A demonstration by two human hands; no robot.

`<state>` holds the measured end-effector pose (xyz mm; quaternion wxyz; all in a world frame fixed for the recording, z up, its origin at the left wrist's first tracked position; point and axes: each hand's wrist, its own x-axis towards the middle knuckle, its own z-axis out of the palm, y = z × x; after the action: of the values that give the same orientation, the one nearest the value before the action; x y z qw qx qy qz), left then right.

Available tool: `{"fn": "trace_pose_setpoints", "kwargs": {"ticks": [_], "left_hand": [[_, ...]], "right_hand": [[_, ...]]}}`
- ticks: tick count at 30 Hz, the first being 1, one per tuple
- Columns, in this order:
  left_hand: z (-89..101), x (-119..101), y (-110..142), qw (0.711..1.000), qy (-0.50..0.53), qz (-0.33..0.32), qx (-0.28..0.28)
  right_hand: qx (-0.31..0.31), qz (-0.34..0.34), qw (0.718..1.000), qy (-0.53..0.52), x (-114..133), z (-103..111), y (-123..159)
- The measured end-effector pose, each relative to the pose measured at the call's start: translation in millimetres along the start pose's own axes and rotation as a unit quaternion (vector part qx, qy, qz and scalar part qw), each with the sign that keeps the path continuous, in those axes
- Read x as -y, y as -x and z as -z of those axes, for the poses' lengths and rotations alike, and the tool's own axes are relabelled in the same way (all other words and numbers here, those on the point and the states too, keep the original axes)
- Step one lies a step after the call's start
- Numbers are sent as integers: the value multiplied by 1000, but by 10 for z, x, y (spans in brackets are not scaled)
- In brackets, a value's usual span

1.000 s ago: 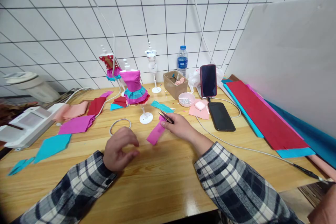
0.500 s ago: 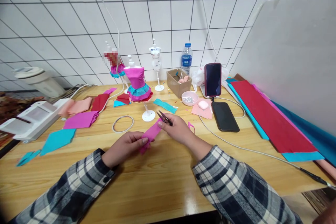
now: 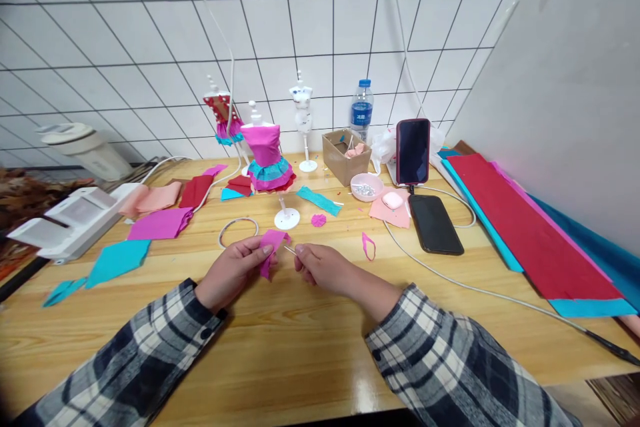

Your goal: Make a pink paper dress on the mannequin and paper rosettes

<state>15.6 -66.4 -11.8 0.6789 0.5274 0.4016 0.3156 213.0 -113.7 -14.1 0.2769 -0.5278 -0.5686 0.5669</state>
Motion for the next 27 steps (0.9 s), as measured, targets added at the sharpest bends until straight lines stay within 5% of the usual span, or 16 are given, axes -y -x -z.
{"fn": "trace_pose_setpoints", "kwargs": {"ticks": [27], "left_hand": [[-44, 26, -7, 997, -67, -5, 46]], "right_hand": [[-19, 76, 994, 73, -47, -24, -38]]}}
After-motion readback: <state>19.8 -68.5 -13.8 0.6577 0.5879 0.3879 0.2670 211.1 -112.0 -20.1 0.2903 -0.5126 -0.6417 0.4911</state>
